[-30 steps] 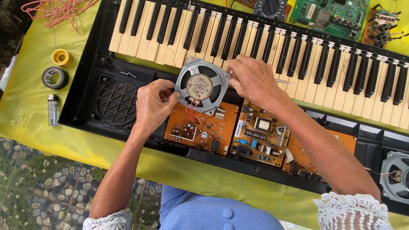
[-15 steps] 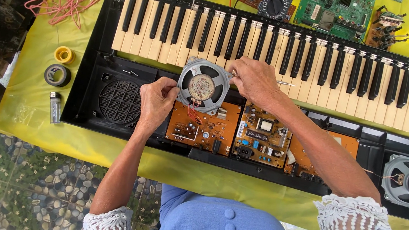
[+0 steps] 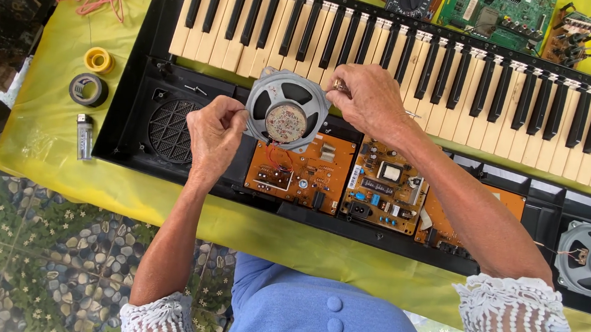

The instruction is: The person repairs an electronic keyboard by connecting wires to a speaker and circuit board. They use a lighter to heat a wire end and a screwdriver to adjust components inside the keyboard casing.

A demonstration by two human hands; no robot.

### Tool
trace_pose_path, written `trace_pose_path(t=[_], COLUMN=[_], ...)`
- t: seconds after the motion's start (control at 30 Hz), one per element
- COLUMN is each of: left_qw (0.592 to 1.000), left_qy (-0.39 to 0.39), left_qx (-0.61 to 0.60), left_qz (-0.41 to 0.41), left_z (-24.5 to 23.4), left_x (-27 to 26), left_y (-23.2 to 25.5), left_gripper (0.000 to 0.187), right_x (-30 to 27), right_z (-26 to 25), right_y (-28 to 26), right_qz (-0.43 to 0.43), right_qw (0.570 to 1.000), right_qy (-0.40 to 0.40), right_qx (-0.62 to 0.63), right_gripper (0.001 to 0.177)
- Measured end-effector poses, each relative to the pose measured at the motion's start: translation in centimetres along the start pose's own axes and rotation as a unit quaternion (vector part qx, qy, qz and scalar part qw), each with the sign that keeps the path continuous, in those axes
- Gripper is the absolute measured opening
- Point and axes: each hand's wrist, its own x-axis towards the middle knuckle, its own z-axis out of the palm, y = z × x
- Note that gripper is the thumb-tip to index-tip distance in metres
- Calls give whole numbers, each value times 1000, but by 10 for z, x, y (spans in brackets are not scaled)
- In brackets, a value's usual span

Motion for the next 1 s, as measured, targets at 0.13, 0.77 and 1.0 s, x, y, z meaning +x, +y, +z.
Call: trace_pose_path(t=[0.13, 0.77, 1.0], left_qw=[1000, 984, 977], left_qy=[26, 169, 184], left_qx=[11, -7, -8], left_qz=[13, -49, -111], left_z=[-16, -90, -113], left_x=[-6, -37, -60], left_y=[3, 22, 8], left_gripper=[9, 10, 11], right_x=[11, 100, 140], right_z=[-1, 45, 103], right_y=[-14, -114, -128], right_qz=[-47, -209, -206], right_qw=[999, 970, 977], right_qy=[0, 119, 47], right_qx=[10, -29, 37], right_gripper=[6, 3, 6])
